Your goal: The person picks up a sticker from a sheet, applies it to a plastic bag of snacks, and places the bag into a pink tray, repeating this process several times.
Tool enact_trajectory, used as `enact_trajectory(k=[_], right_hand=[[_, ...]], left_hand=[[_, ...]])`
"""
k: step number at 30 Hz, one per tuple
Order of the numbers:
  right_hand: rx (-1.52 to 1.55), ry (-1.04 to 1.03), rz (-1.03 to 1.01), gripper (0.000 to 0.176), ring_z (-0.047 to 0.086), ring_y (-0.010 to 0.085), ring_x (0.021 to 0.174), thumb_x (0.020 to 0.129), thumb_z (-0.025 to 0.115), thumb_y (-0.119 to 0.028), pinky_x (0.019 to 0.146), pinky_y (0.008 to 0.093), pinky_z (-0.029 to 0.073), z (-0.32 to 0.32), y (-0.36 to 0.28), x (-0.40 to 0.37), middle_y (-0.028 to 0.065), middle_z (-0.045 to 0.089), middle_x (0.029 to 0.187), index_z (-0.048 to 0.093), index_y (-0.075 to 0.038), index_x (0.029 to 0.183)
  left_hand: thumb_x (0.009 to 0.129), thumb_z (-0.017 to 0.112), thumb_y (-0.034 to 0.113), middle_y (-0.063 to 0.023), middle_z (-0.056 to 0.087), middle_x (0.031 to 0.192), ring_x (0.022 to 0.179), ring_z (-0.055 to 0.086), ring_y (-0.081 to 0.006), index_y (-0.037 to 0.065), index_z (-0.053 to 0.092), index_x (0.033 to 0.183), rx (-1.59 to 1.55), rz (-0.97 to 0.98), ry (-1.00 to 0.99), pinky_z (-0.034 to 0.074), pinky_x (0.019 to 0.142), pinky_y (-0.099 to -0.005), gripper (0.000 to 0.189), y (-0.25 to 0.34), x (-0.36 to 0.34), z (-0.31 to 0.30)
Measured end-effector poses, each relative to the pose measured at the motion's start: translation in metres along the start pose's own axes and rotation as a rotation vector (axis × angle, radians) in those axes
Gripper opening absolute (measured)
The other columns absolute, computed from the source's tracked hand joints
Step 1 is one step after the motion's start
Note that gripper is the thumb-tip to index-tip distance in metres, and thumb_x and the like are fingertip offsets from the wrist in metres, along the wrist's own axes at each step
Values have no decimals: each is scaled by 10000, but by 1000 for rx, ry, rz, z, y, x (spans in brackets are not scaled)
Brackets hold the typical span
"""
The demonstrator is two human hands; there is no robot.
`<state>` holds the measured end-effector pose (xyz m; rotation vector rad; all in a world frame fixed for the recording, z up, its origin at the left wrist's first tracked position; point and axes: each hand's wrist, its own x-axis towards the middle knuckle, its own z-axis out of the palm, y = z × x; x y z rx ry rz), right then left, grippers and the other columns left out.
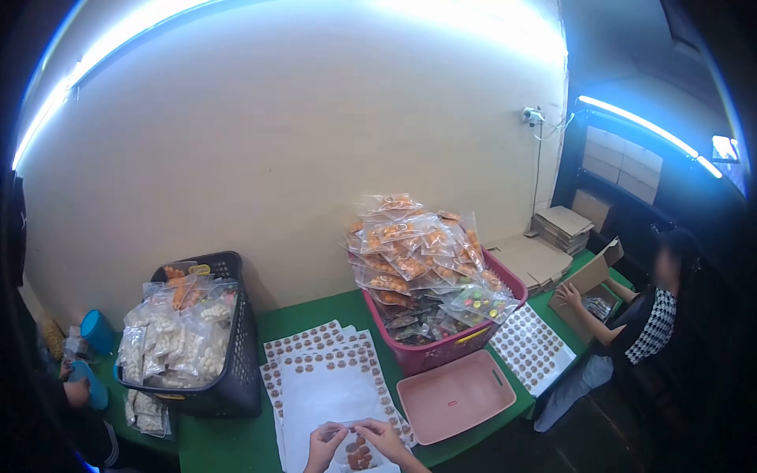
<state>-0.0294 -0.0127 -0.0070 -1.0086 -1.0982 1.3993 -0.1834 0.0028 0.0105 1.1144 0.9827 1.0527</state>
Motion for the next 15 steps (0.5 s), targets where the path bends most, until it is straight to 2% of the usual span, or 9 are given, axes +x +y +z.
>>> enact_trajectory(k=[1,2,5,6,9,11,14,15], right_hand=[[-18,-5,18,194,519,57,687,818,546,-144,637,197,417,2,-5,-2,18,593,805,586,2,940],[-36,-6,37,193,517,55,676,813,554,-144,627,194,417,6,-14,-4,14,590,792,586,1,936],[-44,16,21,176,505,40,639,795,581,-144,578,173,400,9,-22,-7,-8,567,732,587,-6,906],[-16,38,26,170,502,38,634,795,581,-142,571,171,397,6,-19,-8,-12,564,727,587,-8,899],[33,99,9,156,490,30,613,800,575,-142,550,162,386,0,-16,-9,-22,553,713,587,-11,883],[43,114,17,151,486,27,606,802,572,-140,545,161,385,-2,-17,-6,-23,553,715,587,-13,881],[33,84,73,192,529,86,798,840,507,-125,720,211,415,-6,-10,-2,34,583,869,577,10,956],[1,70,28,194,526,85,803,843,501,-126,723,210,411,-5,-11,0,34,583,871,576,9,960]], left_hand=[[744,611,86,-83,567,911,816,513,-165,47,558,924,0,-57,-37,418,739,-299,191,9,-6,1],[759,617,88,-11,580,731,663,514,-68,28,570,797,-54,16,30,419,631,-207,84,19,-10,8],[756,615,74,-21,571,738,673,513,-79,31,568,811,-11,34,-34,414,601,-217,84,16,-8,6],[761,608,66,-5,552,685,637,499,-67,31,564,782,-4,38,-28,398,560,-203,59,16,-7,10],[767,599,60,-8,553,688,635,499,-71,21,566,769,129,88,-59,399,562,-205,51,19,-1,16],[785,581,81,-22,562,717,665,510,-82,8,571,776,142,43,-75,410,588,-215,74,27,2,17],[812,547,117,-42,573,748,703,520,-91,-8,580,794,31,29,-18,419,625,-221,131,21,0,12],[821,535,130,-48,577,756,715,522,-93,-14,584,801,-27,41,18,421,637,-221,152,17,1,10]])
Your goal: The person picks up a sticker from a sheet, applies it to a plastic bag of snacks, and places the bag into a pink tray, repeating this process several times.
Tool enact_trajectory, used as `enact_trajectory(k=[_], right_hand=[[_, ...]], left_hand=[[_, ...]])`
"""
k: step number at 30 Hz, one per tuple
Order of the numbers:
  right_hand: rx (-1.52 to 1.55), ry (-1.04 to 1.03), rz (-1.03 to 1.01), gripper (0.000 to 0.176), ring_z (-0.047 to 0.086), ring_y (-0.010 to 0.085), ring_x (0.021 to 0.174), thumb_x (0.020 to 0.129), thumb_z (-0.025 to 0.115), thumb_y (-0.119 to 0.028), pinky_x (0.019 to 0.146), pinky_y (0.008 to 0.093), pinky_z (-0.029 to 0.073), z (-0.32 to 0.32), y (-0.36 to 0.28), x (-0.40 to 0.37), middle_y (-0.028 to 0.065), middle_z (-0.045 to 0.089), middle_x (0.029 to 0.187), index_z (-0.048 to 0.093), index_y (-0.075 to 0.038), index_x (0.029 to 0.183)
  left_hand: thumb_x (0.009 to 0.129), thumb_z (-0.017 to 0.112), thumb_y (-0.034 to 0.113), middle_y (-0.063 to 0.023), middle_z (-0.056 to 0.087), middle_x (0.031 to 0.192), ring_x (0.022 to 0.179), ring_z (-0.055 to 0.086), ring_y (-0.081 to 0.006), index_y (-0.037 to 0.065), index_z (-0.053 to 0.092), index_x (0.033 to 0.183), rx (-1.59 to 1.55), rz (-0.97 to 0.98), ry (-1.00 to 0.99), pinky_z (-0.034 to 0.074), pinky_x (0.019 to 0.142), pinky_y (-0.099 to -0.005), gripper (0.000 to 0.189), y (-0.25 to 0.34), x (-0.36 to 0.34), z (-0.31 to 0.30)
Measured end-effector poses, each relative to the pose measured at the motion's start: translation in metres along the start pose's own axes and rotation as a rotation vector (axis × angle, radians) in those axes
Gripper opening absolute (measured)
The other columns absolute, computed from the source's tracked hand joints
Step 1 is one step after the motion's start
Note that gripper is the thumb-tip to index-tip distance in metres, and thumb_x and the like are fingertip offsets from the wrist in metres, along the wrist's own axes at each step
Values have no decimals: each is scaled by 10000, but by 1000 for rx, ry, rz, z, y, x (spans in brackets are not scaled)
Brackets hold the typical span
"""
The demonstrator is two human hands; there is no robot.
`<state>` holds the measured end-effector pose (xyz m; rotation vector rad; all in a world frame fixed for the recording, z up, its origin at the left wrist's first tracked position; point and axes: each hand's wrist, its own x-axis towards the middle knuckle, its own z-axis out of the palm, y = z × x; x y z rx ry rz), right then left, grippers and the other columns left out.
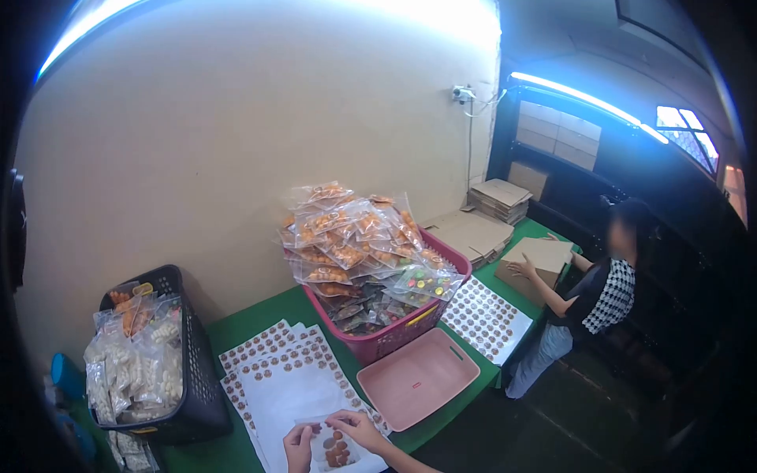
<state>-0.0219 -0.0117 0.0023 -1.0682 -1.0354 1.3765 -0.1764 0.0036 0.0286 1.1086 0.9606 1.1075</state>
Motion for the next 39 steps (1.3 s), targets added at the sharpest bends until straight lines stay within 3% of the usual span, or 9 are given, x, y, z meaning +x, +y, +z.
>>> enact_trajectory(k=[3,8,12,18,21,24,28,32,39], right_hand=[[-80,-90,-46,227,505,100,899,865,455,-128,802,227,381,7,-7,8,52,580,948,561,11,1011],[-71,-126,-50,251,509,91,844,881,425,-146,763,226,402,14,-4,29,51,589,941,556,12,1024],[-68,-92,-93,242,529,97,784,866,449,-138,725,227,423,-9,-9,48,58,590,944,562,17,1014],[-520,-71,-384,211,552,112,794,815,517,-90,609,216,467,-65,-78,42,72,573,878,563,28,984],[-359,-87,-400,255,544,111,816,792,539,-62,600,211,474,-95,-100,38,71,553,927,528,16,1035],[-287,-112,-325,325,538,102,820,773,542,-21,631,214,482,-133,-124,30,73,528,971,479,9,1091],[-301,2,-365,355,532,92,818,758,532,18,598,202,494,-182,-141,21,72,521,971,459,5,1105],[-272,-51,-377,305,518,85,807,736,547,42,536,180,487,-219,-150,20,66,512,943,509,11,1037],[-110,-188,-266,214,516,106,852,746,551,45,733,223,486,-270,-144,27,51,497,920,556,26,959]], left_hand=[[852,476,143,-41,571,774,729,518,-91,-20,567,845,39,84,167,412,667,-218,187,-10,2,-1],[874,417,131,-59,553,822,743,500,-112,-22,532,886,249,265,343,396,686,-224,192,-18,17,-4],[740,568,91,-106,468,995,928,471,-200,3,436,1052,581,369,507,366,803,-314,349,-9,18,8],[528,764,272,-190,282,1182,1138,280,-333,-4,280,1190,820,430,240,279,934,-418,865,-21,25,76],[506,784,313,-223,162,1227,1174,194,-380,17,141,1264,781,457,179,270,944,-432,1037,-29,36,120],[512,779,296,-220,166,1223,1160,213,-371,22,146,1270,899,374,240,295,922,-431,1025,-25,38,151],[508,748,264,-172,303,1163,1116,268,-336,27,334,1222,1182,308,310,208,946,-444,859,-10,33,184],[531,726,249,-130,422,1133,1104,371,-305,57,430,1163,999,421,362,149,973,-472,724,-7,38,209],[509,726,59,-117,438,1131,1130,371,-318,62,492,1071,993,526,369,390,874,-418,609,-12,28,228]])
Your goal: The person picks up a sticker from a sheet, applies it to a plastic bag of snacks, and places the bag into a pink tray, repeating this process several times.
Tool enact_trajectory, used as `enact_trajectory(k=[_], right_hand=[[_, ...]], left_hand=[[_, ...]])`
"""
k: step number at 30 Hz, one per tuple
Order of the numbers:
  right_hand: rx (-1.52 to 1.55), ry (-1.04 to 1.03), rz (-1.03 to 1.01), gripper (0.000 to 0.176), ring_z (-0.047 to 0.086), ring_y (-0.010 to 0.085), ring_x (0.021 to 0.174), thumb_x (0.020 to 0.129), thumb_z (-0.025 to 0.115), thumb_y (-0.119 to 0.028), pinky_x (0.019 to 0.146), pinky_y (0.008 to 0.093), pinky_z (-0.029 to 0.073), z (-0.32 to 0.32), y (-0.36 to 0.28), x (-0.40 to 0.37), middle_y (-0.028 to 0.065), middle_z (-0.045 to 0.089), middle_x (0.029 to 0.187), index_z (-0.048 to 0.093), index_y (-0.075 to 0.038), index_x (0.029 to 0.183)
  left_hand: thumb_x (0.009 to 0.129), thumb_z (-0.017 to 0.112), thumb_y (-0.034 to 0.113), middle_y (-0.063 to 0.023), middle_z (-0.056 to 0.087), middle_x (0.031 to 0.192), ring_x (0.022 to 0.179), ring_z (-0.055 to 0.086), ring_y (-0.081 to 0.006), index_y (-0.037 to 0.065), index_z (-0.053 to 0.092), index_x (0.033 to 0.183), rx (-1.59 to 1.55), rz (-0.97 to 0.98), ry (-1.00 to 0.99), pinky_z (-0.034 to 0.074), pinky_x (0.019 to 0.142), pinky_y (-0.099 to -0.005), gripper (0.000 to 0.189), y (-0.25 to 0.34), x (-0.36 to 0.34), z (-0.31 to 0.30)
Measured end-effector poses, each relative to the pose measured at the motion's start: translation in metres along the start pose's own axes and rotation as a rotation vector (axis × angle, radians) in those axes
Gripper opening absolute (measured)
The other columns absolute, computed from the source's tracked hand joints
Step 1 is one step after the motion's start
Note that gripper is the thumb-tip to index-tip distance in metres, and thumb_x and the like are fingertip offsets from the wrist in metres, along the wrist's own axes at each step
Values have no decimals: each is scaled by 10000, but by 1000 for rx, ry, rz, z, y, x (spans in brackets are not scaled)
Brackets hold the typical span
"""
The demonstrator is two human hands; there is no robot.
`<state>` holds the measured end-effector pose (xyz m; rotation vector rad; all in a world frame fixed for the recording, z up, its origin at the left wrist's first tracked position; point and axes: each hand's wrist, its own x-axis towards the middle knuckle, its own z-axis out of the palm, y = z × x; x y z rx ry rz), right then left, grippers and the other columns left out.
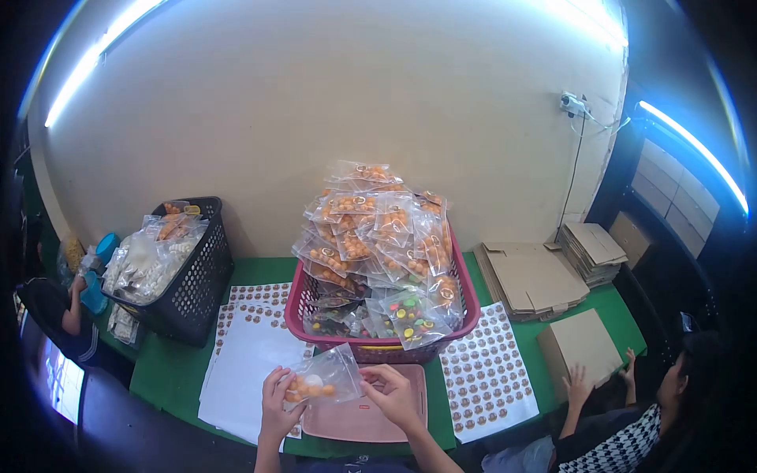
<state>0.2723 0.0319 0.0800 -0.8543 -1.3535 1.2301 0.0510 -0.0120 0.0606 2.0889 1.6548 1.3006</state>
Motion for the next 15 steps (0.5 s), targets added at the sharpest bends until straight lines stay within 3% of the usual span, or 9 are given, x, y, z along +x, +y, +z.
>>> enact_trajectory(k=[3,9,12,14,15], right_hand=[[100,3,37,199,512,98,828,740,547,60,728,224,463,-9,-4,-3,48,500,906,551,34,937],[260,178,-112,128,489,66,729,712,525,67,656,186,379,-35,-8,7,10,498,787,524,3,822],[366,122,-77,203,480,65,733,712,580,14,657,187,379,-37,-14,14,10,491,843,525,-7,906],[496,38,-44,273,465,57,725,705,632,-34,651,184,374,-28,-25,19,6,484,872,522,-18,954],[232,-20,-103,317,454,55,718,694,655,-62,644,182,370,-29,-27,25,2,478,879,518,-25,977]], left_hand=[[517,717,58,-110,458,1091,1143,369,-328,57,517,1042,-153,-26,129,402,869,-399,562,11,-5,9],[597,655,15,-131,592,968,993,526,-312,37,576,942,-125,140,61,428,842,-365,355,14,6,16],[672,537,-66,-114,621,898,853,599,-235,46,589,970,-195,66,96,467,773,-326,322,21,8,23],[707,533,-41,-107,625,878,792,613,-212,32,600,934,-292,-58,130,477,702,-296,247,20,8,23],[724,531,-29,-104,627,869,761,620,-200,24,605,915,-342,-119,149,482,667,-281,212,20,8,23]])
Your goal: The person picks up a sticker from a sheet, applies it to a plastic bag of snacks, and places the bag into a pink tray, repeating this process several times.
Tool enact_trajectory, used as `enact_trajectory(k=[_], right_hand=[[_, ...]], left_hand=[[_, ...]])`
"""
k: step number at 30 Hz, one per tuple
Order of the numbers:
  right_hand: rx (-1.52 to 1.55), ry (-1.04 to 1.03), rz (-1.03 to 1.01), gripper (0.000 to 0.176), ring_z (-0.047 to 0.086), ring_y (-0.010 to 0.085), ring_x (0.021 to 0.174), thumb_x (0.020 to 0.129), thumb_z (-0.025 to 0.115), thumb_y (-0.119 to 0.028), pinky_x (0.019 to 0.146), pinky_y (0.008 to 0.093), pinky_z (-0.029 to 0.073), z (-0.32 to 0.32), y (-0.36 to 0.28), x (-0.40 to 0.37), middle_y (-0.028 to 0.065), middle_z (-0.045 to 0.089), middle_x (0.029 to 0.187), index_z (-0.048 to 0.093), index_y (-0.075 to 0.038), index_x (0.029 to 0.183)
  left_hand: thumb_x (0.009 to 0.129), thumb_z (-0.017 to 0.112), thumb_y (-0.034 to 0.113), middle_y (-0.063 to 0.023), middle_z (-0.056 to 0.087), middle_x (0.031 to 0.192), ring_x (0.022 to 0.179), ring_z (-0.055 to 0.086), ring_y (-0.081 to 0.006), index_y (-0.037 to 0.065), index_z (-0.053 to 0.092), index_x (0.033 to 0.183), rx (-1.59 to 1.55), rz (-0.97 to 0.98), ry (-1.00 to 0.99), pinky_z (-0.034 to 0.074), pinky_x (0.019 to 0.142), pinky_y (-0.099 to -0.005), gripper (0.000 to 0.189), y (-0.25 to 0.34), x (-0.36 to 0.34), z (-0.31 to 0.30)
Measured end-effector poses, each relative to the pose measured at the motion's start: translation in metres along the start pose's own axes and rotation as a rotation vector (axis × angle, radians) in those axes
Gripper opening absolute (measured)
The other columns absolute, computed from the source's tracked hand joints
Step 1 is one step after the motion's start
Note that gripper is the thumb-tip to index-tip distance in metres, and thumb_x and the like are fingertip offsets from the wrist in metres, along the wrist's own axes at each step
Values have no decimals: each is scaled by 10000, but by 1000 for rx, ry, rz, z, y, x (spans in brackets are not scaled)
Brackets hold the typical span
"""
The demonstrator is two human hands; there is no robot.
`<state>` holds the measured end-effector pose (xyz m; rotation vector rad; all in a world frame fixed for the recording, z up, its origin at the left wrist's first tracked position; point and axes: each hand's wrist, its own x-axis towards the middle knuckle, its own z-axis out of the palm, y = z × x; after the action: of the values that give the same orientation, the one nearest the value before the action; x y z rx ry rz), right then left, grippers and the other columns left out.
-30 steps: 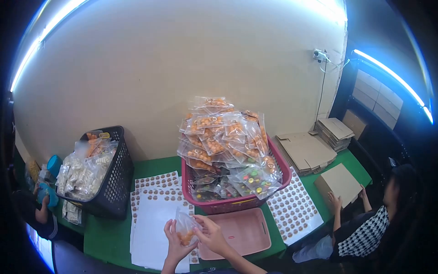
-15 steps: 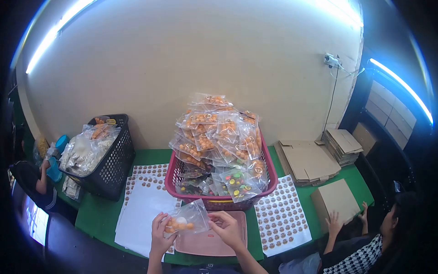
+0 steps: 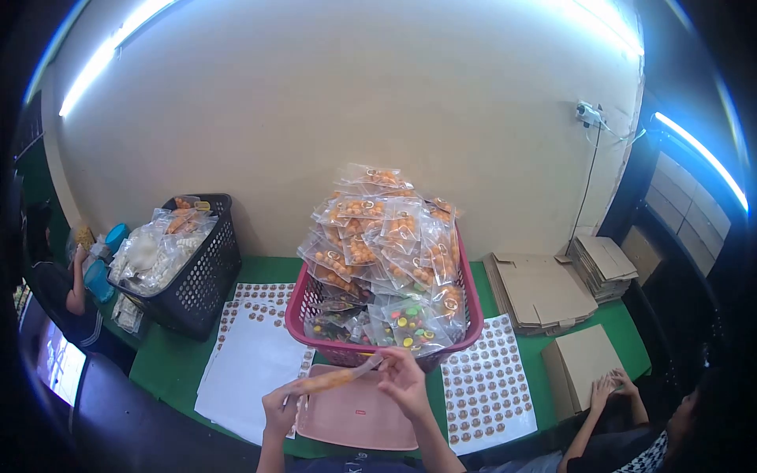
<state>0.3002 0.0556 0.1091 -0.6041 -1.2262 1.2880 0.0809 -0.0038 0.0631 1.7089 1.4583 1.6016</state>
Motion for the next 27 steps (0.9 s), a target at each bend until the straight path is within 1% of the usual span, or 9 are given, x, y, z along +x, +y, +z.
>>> enact_trajectory(k=[2,3,6,7,11,15,18,23,27], right_hand=[[-524,-156,-98,407,432,50,704,671,700,-118,630,180,361,-6,1,12,-5,465,891,511,-40,1022],[-253,-130,67,396,403,51,667,653,722,-160,586,181,338,-8,18,13,-17,473,840,543,-46,988],[-363,-309,34,276,388,38,621,665,710,-142,533,179,307,-26,23,23,-33,467,754,595,-33,890],[-409,-271,51,162,364,19,569,676,700,-125,494,176,276,-23,19,22,-49,461,656,618,-25,774],[-450,-144,222,139,354,0,538,696,687,-131,481,170,275,-16,26,16,-49,493,604,612,-36,765],[-212,-205,237,220,485,35,707,737,643,-113,610,167,388,0,51,7,-1,548,781,570,-24,925],[268,-302,470,291,501,76,818,770,600,-87,688,195,413,15,68,-2,27,533,902,507,-16,1037],[27,-233,194,450,499,113,883,827,508,-61,766,247,419,46,83,-15,60,435,1088,301,-27,1226],[69,-157,201,455,496,114,936,813,503,-15,780,239,418,26,53,-1,80,483,1071,318,-28,1228]], left_hand=[[742,554,13,-100,629,828,692,613,-179,17,613,881,30,32,3,467,605,-253,150,-3,3,-1],[752,565,33,-98,630,808,658,609,-168,14,616,863,46,48,5,459,574,-239,124,-5,4,-1],[740,612,81,-76,619,710,577,563,-118,7,619,796,-3,-48,-94,429,527,-218,93,-20,0,-1],[739,623,101,-65,607,681,563,544,-102,8,617,780,-51,-47,-99,418,514,-210,102,-28,-3,1],[754,633,160,-26,564,609,532,489,-55,5,604,730,-203,-171,-92,388,478,-192,159,-38,-12,7],[806,571,154,-36,561,624,532,515,-76,-35,562,745,-326,-366,117,412,490,-190,199,-27,-3,-3],[824,553,194,-18,534,607,494,469,-55,-25,563,764,-401,-416,358,392,467,-190,227,-26,9,2],[827,544,186,-47,567,797,684,540,-90,-32,538,951,-489,-442,268,452,587,-214,251,-35,-11,47],[826,522,124,-73,548,925,810,539,-136,-39,491,1053,-536,-353,-23,456,697,-257,281,-13,-11,57]])
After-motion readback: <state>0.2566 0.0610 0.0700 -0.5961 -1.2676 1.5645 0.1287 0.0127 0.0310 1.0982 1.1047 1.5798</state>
